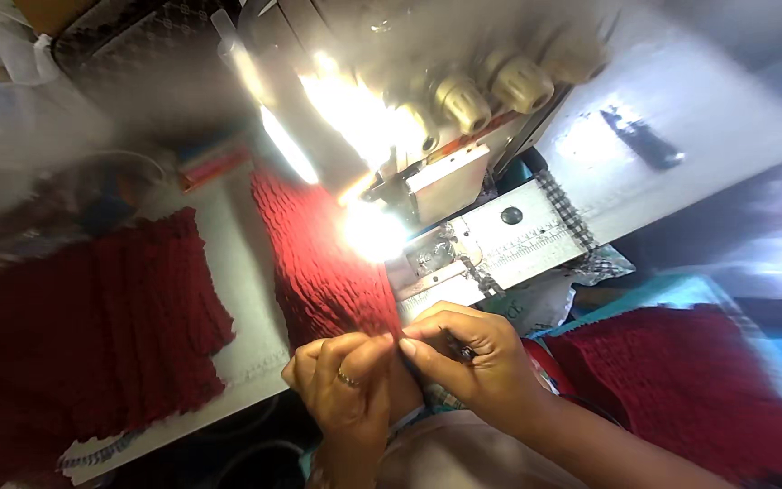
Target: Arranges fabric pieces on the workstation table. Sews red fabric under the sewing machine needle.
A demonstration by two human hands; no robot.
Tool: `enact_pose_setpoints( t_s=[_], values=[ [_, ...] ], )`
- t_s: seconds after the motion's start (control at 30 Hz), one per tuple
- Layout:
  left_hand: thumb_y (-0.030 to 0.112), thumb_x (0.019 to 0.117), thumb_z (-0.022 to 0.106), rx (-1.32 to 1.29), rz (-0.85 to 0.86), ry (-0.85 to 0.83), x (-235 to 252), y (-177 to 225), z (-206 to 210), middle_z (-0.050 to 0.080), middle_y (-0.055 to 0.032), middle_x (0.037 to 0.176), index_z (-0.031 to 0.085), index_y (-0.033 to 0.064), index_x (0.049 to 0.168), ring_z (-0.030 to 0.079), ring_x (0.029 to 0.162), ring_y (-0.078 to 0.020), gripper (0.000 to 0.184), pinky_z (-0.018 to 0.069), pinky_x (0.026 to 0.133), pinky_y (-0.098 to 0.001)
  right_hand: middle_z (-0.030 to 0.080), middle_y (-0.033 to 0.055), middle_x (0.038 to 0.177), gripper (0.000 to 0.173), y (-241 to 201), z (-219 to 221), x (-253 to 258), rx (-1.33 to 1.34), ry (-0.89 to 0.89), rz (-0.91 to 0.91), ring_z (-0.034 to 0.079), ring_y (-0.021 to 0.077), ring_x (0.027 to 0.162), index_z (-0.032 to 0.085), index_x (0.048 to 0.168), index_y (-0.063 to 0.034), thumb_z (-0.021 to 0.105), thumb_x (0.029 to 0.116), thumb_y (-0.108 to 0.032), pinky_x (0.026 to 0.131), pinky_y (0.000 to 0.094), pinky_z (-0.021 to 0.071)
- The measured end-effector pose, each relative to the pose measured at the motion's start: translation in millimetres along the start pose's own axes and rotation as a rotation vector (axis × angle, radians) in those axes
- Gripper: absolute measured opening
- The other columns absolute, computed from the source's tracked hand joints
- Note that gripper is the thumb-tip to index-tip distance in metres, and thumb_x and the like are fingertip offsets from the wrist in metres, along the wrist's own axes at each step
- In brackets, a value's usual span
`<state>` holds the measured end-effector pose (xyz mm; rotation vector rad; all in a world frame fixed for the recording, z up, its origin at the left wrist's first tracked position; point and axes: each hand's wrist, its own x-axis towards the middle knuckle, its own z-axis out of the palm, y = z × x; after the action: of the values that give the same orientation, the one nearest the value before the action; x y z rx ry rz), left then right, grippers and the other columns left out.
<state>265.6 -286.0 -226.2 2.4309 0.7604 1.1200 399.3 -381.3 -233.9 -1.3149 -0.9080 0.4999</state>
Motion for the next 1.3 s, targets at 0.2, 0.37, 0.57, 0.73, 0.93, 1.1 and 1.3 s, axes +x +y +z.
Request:
enact_pose_setpoints(
  t_s=[0.2, 0.37, 0.57, 0.73, 0.93, 1.1, 1.3],
  values=[
    [0.033, 0.1029, 0.057, 0.195, 0.121, 0.009, 5.2, -0.1, -1.9, 0.062, 0.0102, 0.095, 0.067, 0.0279, 0.101, 0.051, 0.097, -0.0070, 0.011, 0.0282, 0.093, -0.0320, 0.068, -0.0020, 0.083, 0.019, 0.9, 0.2, 6.7, -0.016, -0.004, 0.009, 0.053, -0.0090, 0.069, 0.073, 0.088, -0.0031, 0.069, 0.0933, -0.021, 0.058, 0.0063, 0.0419],
    [0.031, 0.1022, 0.059, 0.226, 0.180, 0.007, 10.8, -3.0, -1.4, 0.062, 0.0098, 0.093, 0.067, 0.0279, 0.101, 0.050, 0.097, -0.0071, 0.009, 0.0270, 0.093, -0.0326, 0.066, -0.0081, 0.075, 0.015, 3.0, 1.1, 17.2, 0.110, 0.018, 0.192, 0.054, -0.0088, 0.065, 0.074, 0.083, -0.0087, 0.072, 0.0917, -0.021, 0.058, 0.0079, 0.0436],
    [0.049, 0.0952, 0.059, 0.319, 0.244, -0.004, 32.1, -1.6, 0.3, 0.057, 0.0045, 0.113, 0.053, 0.0261, 0.109, 0.049, 0.112, -0.0128, 0.027, 0.0254, 0.104, -0.0342, 0.063, -0.0115, 0.072, 0.010, -14.7, -1.1, 18.0, 0.326, 0.020, 0.288, 0.050, -0.0093, 0.058, 0.073, 0.085, -0.0114, 0.069, 0.0925, -0.015, 0.052, 0.0082, 0.0410],
    [0.027, 0.0851, 0.060, 0.591, 0.342, -0.068, 54.3, -17.7, 11.2, 0.066, -0.0058, 0.115, 0.067, 0.0215, 0.121, 0.054, 0.111, -0.0289, 0.037, 0.0284, 0.098, -0.0479, 0.065, -0.0111, 0.070, 0.009, 15.1, 3.1, 9.5, 0.294, 0.114, 0.382, 0.052, -0.0079, 0.056, 0.073, 0.081, -0.0115, 0.070, 0.0897, -0.010, 0.052, 0.0096, 0.0418],
    [0.027, 0.0804, 0.063, 0.643, 0.377, -0.227, 70.5, -11.6, -4.1, 0.071, -0.0048, 0.113, 0.074, 0.0200, 0.121, 0.058, 0.108, -0.0311, 0.042, 0.0305, 0.095, -0.0535, 0.062, -0.0125, 0.068, 0.010, 6.1, 0.4, 7.0, 0.272, 0.064, 0.350, 0.050, -0.0091, 0.056, 0.073, 0.081, -0.0133, 0.070, 0.0909, -0.017, 0.052, 0.0089, 0.0406],
    [0.020, 0.0855, 0.054, 0.484, 0.289, -0.304, 82.0, -14.0, -11.6, 0.071, -0.0070, 0.108, 0.076, 0.0185, 0.119, 0.059, 0.107, -0.0318, 0.040, 0.0307, 0.093, -0.0554, 0.061, -0.0135, 0.069, 0.009, -17.6, 11.1, 14.0, 0.498, 0.001, 0.378, 0.048, -0.0097, 0.056, 0.072, 0.086, -0.0131, 0.068, 0.0940, -0.014, 0.052, 0.0083, 0.0402],
    [0.020, 0.0953, 0.058, 0.515, 0.316, -0.124, 94.7, -21.4, -10.7, 0.070, -0.0051, 0.092, 0.079, 0.0197, 0.094, 0.059, 0.098, -0.0280, 0.021, 0.0308, 0.092, -0.0509, 0.052, -0.0128, 0.059, 0.012, -44.3, 27.2, 33.4, 0.829, -0.087, 0.541, 0.043, -0.0080, 0.047, 0.069, 0.087, -0.0147, 0.063, 0.0974, -0.013, 0.045, 0.0100, 0.0362]
  ],
)
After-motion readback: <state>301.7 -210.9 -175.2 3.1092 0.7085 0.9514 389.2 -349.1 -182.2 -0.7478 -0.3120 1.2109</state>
